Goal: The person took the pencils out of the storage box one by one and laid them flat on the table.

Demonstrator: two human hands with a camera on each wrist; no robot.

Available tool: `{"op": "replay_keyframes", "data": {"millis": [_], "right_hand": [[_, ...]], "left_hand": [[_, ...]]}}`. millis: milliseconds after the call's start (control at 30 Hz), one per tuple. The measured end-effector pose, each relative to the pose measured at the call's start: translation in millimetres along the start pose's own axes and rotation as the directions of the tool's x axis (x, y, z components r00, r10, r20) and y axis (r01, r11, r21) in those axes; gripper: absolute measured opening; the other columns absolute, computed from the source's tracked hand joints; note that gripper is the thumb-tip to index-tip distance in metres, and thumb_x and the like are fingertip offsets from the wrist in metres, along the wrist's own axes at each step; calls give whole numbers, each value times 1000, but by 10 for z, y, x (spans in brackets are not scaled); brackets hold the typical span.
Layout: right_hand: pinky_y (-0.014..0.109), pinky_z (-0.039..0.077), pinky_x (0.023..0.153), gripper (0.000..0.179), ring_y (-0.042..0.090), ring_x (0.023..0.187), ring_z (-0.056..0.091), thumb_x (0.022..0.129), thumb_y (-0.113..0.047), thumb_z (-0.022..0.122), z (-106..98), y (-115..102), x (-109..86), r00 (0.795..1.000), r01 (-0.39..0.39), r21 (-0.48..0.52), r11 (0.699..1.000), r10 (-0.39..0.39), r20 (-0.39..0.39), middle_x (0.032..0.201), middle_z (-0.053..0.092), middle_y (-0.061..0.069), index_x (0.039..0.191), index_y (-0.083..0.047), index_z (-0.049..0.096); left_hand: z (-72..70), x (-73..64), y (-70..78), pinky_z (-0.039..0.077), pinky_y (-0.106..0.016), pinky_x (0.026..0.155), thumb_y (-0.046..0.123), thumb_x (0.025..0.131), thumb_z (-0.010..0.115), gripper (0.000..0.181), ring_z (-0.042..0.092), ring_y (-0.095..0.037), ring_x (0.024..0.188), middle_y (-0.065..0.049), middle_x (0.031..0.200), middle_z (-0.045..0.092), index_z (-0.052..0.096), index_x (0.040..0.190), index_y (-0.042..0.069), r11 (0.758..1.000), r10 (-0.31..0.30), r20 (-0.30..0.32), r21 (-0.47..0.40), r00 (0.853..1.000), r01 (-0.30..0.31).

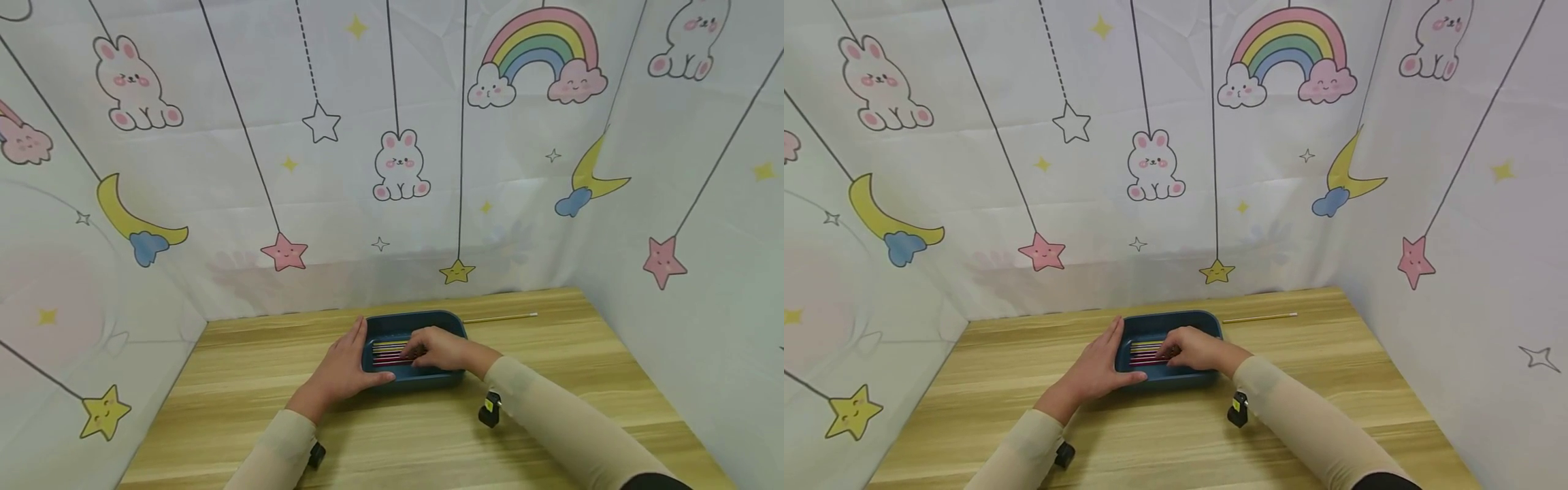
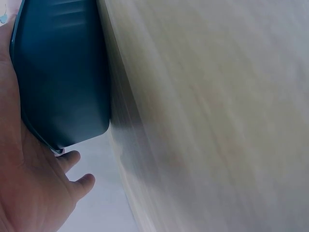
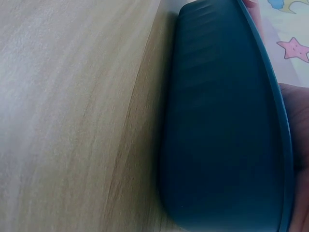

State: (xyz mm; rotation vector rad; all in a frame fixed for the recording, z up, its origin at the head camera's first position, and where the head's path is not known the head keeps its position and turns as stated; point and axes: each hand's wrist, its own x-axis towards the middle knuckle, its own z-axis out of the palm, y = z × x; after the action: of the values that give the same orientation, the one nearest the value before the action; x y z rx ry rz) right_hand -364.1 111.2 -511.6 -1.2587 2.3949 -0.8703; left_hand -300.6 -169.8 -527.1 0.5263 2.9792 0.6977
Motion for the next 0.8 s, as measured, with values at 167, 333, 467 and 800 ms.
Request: {"op": "replay_keyframes", "data": {"millis": [167, 333, 467, 800], "right_hand": [[27, 60, 90, 28, 12, 106, 71, 100, 1, 80, 19, 19, 40, 1000, -9, -15, 1000, 9, 24, 113, 73, 1, 127, -7, 83], [26, 60, 88, 27, 11, 104, 72, 99, 1, 82, 48, 39, 80, 1000, -8, -46, 999, 9, 22, 111, 74, 1, 124, -8, 84], [25, 60, 87, 26, 11, 103, 73, 97, 1, 84, 66, 41, 109, 1000, -9, -56, 998, 9, 17, 110, 75, 1, 122, -7, 85], [23, 58, 83, 26, 5, 95, 71, 91, -2, 90, 94, 47, 152, 1000, 20, -67, 998, -19, 10, 104, 77, -2, 116, -9, 88]], "left_hand": [[12, 4, -11, 26, -64, 130, 85, 88, 73, 136, 23, -42, 167, -13, 185, 8, 9, 178, 5, 1000, -1, -3, -12, 1000, 1], [11, 4, -16, 26, -65, 130, 84, 88, 73, 135, 23, -42, 167, -13, 185, 8, 9, 178, 5, 1000, -2, -6, -12, 1000, 1], [2, 1, -13, 26, -65, 130, 84, 88, 73, 136, 23, -42, 167, -13, 185, 8, 9, 178, 6, 1000, 2, -6, -15, 1000, -2], [13, 8, -26, 27, -65, 129, 86, 88, 72, 137, 24, -42, 166, -13, 185, 8, 9, 178, 6, 1000, 0, -3, -18, 1000, 0]]}}
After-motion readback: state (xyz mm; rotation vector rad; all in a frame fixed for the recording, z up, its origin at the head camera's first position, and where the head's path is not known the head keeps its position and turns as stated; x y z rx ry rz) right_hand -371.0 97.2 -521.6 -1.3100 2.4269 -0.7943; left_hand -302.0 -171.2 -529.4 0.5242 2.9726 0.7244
